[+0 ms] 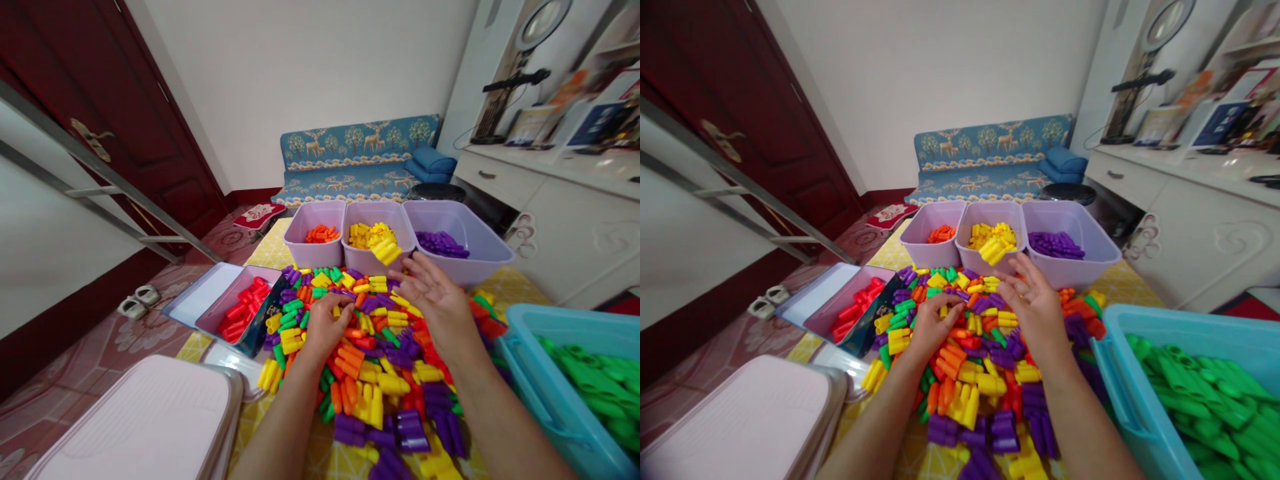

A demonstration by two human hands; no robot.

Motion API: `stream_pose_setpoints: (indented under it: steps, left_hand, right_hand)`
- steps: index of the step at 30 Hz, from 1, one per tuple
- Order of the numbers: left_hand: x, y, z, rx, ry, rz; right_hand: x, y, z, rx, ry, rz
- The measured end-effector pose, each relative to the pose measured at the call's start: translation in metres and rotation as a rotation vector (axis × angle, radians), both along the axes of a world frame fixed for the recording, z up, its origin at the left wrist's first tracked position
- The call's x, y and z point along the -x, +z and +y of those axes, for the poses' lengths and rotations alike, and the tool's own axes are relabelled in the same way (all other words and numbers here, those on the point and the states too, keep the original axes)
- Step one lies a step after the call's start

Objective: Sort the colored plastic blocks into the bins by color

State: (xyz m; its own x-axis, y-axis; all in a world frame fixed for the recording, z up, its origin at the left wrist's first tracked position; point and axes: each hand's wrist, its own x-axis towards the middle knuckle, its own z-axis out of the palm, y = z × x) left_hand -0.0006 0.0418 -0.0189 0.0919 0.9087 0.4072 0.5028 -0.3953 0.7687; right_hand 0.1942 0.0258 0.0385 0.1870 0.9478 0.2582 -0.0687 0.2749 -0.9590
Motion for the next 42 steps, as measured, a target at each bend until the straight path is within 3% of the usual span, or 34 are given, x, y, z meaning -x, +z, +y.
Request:
stream_pose_setpoints:
  steps: [2,5,11,15,19,24,29,37,42]
  left_hand:
    - [0.0,0.004,-0.002,-0.027,-0.002,-0.024]
    - [0.001,0.009,-0.004,-0.084,0.019,-0.004]
    - [0.005,0.009,-0.008,-0.114,0.372,0.328]
    - [0.002,0.005,-0.009,-0.048,0.397,0.441]
    - [-0.001,0.007,-0.009,-0.017,0.141,0.398]
    - [0.001,0.007,-0.009,0.007,-0.149,0.148]
    - [0.0,0.003,-0.007,0.075,-0.218,-0.095]
    - [0.0,0.0,-0.005,0.045,-0.173,-0.149]
    - [0.002,0.002,-0.007,0.061,-0.208,-0.144]
  right_hand:
    - [0.001,0.002,0.0,-0.025,-0.033,-0.012]
    - [-0.002,-0.008,0.005,0.064,-0.036,-0.219]
    - [0.004,-0.039,0.01,0.07,0.058,-0.804]
    - [0.019,-0.047,0.004,0.058,0.019,-1.072]
    - [0.031,-0.055,0.0,0.013,0.103,-1.018]
    - [0.033,-0.064,0.006,0.049,0.169,-0.801]
    - [0.03,-0.058,0.008,0.026,0.154,-0.661]
    - [0.015,-0.034,0.007,0.034,0.039,-0.696]
    - [0.005,-0.026,0.004,0.166,0.208,-0.619]
